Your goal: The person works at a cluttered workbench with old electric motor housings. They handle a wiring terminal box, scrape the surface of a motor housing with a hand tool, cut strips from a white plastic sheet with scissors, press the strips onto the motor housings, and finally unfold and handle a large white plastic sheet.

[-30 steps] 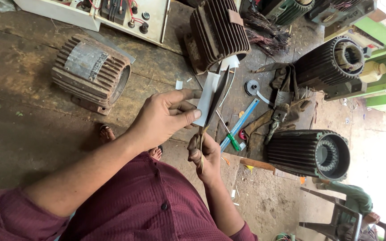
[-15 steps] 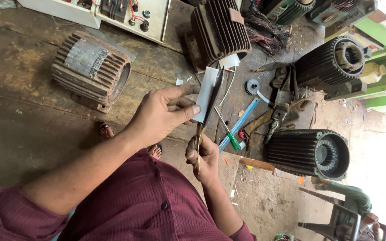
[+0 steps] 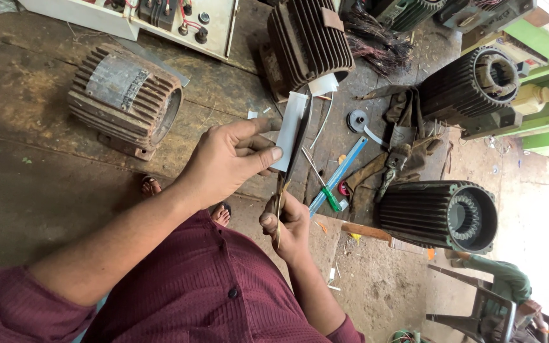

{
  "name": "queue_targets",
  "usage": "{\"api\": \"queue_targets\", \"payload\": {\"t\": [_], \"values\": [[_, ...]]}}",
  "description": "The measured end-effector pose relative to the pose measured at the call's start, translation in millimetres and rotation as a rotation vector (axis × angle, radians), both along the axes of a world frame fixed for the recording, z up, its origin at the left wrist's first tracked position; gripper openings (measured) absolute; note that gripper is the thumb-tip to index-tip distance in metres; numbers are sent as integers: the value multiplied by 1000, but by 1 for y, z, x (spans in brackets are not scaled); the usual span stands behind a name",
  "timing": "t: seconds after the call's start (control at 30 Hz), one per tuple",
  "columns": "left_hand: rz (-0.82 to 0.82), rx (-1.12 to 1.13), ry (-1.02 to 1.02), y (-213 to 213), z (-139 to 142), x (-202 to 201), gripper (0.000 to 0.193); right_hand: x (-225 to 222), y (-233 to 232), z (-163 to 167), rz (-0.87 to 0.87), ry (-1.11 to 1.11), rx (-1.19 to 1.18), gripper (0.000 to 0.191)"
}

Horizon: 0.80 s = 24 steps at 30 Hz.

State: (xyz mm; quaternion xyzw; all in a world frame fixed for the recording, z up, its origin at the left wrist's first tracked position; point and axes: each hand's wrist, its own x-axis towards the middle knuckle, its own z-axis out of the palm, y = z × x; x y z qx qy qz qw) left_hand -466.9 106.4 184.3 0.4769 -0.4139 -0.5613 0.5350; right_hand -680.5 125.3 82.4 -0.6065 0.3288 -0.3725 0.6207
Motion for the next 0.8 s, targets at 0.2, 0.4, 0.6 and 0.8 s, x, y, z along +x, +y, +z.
{"api": "queue_targets", "payload": {"t": [0.2, 0.4, 0.6, 0.8], "values": [[-3, 2, 46, -2, 1, -1, 49, -1, 0, -2, -32, 65, -38, 53], [-1, 16, 72, 0, -7, -1, 49, 2, -2, 0, -71, 50, 69, 50], [105, -110, 16, 13, -20, 11, 33, -24, -38, -12, -225, 831, -81, 43], [209, -34, -149, 29, -35, 23, 40, -70, -68, -74, -347, 1294, -352, 22]]}}
